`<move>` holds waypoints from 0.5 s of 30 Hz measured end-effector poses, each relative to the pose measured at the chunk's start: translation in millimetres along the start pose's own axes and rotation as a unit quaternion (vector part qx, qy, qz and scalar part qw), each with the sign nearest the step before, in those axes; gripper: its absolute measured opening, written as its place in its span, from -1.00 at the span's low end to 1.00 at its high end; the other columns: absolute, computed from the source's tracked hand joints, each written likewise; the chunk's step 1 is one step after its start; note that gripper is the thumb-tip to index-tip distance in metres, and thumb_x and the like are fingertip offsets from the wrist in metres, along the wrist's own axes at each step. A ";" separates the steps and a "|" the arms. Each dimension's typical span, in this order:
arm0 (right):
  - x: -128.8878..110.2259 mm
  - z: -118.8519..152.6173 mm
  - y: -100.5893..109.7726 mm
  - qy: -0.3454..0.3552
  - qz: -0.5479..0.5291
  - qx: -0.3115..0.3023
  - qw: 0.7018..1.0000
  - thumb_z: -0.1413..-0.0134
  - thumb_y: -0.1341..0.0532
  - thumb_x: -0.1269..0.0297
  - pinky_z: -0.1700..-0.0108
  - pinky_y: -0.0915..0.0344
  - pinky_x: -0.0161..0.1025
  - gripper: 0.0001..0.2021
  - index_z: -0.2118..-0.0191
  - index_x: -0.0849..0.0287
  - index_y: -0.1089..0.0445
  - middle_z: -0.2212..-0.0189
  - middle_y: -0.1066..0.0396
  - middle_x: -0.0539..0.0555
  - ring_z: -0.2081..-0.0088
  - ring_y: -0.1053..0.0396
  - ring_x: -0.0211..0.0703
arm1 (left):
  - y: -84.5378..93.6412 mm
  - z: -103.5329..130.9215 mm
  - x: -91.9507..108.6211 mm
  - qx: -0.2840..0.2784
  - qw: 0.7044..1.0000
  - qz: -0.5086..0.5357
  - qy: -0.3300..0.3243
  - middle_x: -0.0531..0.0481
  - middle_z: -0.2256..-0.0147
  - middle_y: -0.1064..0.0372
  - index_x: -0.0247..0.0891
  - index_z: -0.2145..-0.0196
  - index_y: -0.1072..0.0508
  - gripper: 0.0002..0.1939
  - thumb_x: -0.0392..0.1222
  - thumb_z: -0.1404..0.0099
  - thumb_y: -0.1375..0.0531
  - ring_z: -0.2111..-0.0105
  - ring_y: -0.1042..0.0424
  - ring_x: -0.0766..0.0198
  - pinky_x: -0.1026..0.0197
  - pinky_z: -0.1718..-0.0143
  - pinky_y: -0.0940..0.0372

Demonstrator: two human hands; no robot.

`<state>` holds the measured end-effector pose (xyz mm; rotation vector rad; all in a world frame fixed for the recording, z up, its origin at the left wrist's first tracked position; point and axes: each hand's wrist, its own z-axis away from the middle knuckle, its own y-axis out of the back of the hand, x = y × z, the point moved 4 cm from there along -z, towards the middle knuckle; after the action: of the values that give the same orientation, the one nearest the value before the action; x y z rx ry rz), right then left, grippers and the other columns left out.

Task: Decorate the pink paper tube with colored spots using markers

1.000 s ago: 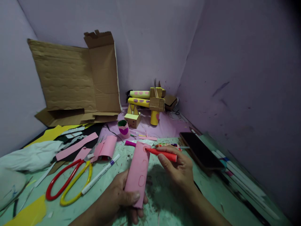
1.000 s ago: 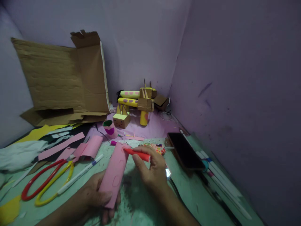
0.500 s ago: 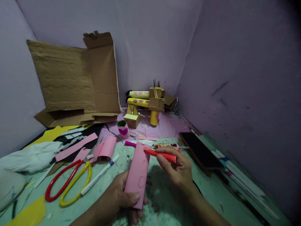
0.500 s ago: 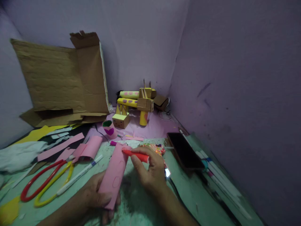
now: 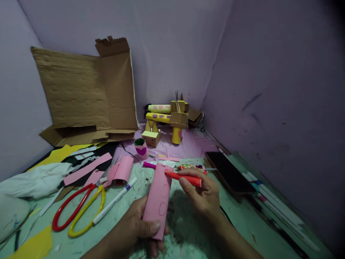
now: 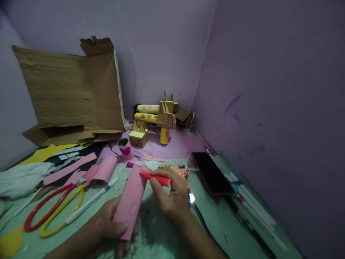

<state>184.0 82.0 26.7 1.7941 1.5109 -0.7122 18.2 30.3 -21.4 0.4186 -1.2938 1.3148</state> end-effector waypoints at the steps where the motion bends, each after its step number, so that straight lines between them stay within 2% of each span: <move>1: 0.4 -0.4 0.0 -0.002 -0.002 0.002 1.000 -0.04 -0.24 0.39 0.24 -0.31 -0.24 -0.89 0.29 0.06 -0.48 0.39 -0.51 -0.03 0.32 -0.44 -0.19 | 0.2 0.0 -0.4 0.002 1.000 0.001 0.000 -0.09 0.45 -0.47 -0.35 0.18 -0.35 -0.45 -0.02 0.06 -0.41 0.61 -0.44 0.30 0.40 0.69 -0.29; 9: 5.2 2.1 1.2 -0.016 -0.004 0.017 1.000 -0.04 -0.24 0.39 0.23 -0.31 -0.25 -0.89 0.29 0.04 -0.48 0.38 -0.51 -0.05 0.31 -0.44 -0.20 | 0.8 -0.5 0.0 0.006 1.000 0.003 0.000 -0.09 0.47 -0.48 -0.35 0.17 -0.35 -0.43 -0.03 0.07 -0.41 0.62 -0.45 0.28 0.39 0.71 -0.29; 15: 4.4 1.2 2.3 -0.017 0.000 0.023 1.000 -0.04 -0.24 0.38 0.24 -0.32 -0.24 -0.89 0.28 0.07 -0.48 0.39 -0.52 -0.02 0.31 -0.45 -0.18 | 1.1 -0.6 -0.6 0.000 1.000 0.002 -0.005 -0.09 0.46 -0.48 -0.34 0.23 -0.36 -0.50 -0.03 0.04 -0.41 0.60 -0.45 0.29 0.37 0.68 -0.32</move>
<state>187.0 83.6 22.9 1.8067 1.4845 -0.7791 17.7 30.9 -22.6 0.4227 -1.3028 1.3174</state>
